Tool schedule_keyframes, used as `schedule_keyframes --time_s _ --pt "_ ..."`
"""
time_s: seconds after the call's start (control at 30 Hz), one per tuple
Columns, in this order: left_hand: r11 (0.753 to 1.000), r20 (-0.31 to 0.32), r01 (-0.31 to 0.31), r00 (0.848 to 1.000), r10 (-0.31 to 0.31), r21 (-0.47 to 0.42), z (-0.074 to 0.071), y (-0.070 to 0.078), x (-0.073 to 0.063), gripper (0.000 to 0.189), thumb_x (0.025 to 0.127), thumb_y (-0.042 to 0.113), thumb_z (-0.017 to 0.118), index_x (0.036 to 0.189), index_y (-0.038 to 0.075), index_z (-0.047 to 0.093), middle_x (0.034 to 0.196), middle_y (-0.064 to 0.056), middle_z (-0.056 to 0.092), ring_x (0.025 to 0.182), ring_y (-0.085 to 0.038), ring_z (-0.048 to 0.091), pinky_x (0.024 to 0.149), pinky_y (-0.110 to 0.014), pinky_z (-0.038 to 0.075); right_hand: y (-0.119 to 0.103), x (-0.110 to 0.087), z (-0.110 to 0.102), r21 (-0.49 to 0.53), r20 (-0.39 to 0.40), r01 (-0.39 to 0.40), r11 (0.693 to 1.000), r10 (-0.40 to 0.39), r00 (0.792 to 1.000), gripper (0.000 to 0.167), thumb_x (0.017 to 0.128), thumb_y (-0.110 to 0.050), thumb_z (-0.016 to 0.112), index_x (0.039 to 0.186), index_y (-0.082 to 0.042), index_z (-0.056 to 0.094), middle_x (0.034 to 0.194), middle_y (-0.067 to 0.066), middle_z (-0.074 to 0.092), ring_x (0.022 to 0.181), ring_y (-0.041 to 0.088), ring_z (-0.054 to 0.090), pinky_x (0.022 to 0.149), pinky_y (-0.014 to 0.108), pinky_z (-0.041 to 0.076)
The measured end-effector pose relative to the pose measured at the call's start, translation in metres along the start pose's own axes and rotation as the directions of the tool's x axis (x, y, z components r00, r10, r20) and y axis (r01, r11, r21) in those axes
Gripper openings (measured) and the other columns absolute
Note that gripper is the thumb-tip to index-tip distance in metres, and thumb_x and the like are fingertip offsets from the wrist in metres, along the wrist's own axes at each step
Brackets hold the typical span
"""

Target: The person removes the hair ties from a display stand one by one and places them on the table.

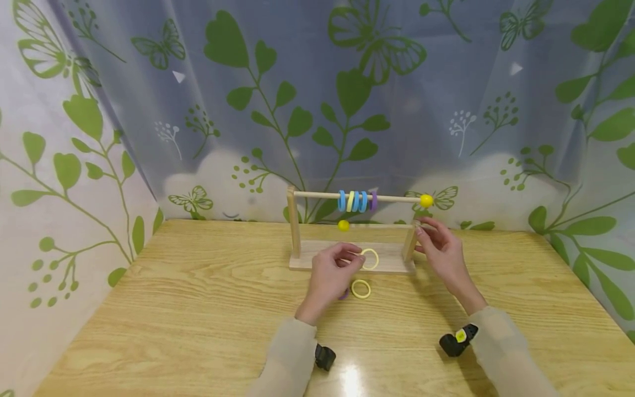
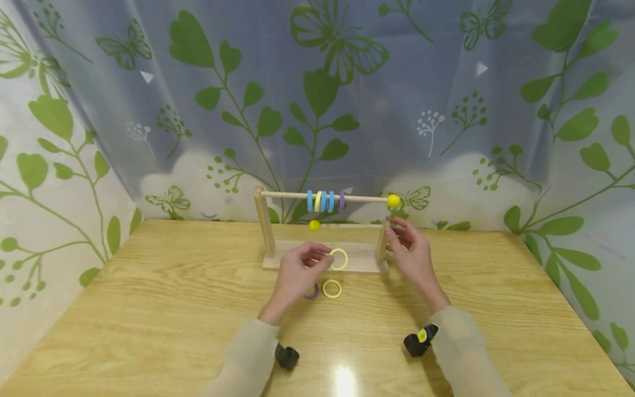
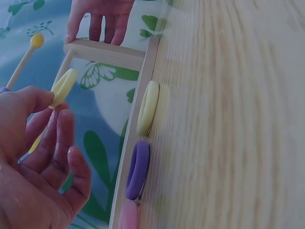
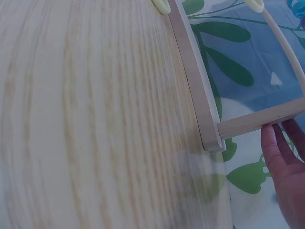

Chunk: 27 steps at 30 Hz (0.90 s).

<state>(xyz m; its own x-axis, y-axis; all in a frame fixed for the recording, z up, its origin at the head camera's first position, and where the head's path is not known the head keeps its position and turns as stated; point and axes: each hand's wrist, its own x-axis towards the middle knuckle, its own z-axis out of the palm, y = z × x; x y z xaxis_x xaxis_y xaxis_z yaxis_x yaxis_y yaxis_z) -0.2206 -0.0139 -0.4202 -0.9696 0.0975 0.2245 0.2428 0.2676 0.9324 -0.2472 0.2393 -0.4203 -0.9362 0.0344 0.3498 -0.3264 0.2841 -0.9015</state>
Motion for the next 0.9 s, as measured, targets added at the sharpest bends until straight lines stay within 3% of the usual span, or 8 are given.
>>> schedule_keyframes --time_s 0.47,0.9 --pt "0.998 0.138 0.002 0.990 -0.010 0.057 0.008 0.001 0.000 0.013 0.094 0.025 0.075 0.103 0.016 0.076 0.096 -0.003 0.078 0.078 -0.006 0.064 0.073 -0.023 0.054 -0.001 0.000 0.001 -0.007 0.002 -0.005 1.000 0.005 1.000 0.044 0.108 -0.023 0.053 0.143 0.002 0.051 0.132 0.031 0.060 0.099 -0.007 0.064 0.081 0.021 0.061" --pt "0.991 0.246 0.004 0.969 -0.037 0.132 0.011 0.000 0.005 0.013 0.093 0.024 0.074 0.103 0.016 0.075 0.096 -0.002 0.077 0.076 -0.004 0.066 0.065 -0.020 0.053 0.000 0.000 0.000 -0.002 -0.003 0.003 1.000 -0.003 1.000 0.043 0.108 -0.023 0.053 0.142 0.003 0.052 0.131 0.032 0.059 0.099 -0.007 0.064 0.081 0.022 0.061"
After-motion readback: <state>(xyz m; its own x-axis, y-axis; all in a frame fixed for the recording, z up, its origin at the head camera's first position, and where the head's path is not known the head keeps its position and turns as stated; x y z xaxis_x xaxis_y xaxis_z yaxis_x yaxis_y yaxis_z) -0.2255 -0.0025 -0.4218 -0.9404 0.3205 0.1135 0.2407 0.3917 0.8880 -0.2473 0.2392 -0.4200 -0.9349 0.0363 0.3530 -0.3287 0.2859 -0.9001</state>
